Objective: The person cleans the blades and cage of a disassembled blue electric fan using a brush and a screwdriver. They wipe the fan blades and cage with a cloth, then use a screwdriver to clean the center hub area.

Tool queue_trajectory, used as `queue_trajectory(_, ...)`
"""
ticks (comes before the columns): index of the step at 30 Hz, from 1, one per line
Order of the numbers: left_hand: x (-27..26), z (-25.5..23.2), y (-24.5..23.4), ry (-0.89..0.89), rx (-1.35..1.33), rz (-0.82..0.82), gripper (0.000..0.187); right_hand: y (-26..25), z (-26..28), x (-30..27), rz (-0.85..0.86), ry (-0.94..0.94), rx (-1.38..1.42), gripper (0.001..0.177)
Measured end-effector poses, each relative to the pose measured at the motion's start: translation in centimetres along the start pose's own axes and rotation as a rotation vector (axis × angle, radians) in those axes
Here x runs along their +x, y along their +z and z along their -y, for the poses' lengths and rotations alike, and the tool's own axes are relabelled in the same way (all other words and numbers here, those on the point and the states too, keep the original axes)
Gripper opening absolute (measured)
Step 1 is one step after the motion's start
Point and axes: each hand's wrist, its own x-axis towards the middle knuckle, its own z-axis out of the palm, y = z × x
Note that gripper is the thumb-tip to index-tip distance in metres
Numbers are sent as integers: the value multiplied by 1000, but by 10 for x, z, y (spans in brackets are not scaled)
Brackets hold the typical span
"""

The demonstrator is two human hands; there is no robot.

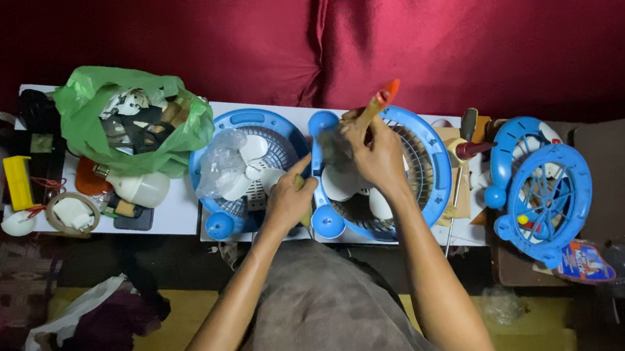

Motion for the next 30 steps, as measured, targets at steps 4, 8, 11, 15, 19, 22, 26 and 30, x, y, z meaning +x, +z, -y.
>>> queue_trajectory(4,3,6,2,3,13,-6,57,10,8,0,-32,-314,15,20)
queue_trajectory(8,7,9,3,74,16,-45,56,15,7,5,2,-165,-119,21)
queue_trajectory(11,5,13,5,36,-9,-37,55,10,0,5,110,-100,-64,21)
queue_trajectory(15,4,7,6,-15,9,-27,55,9,-6,4,-138,-186,-70,20)
queue_trajectory(19,-2,4,4,38,-17,-32,54,20,-12,4,-85,-101,187,22)
queue_trajectory(22,2,2,2,3,-15,-21,56,22,-14,11,-72,-145,115,22)
queue_trajectory(26,-1,6,5,64,-8,-45,54,19,-14,7,-72,-296,33,14)
queue_trajectory(30,-2,3,2,12,-34,-36,56,22,-3,6,-34,-162,133,19)
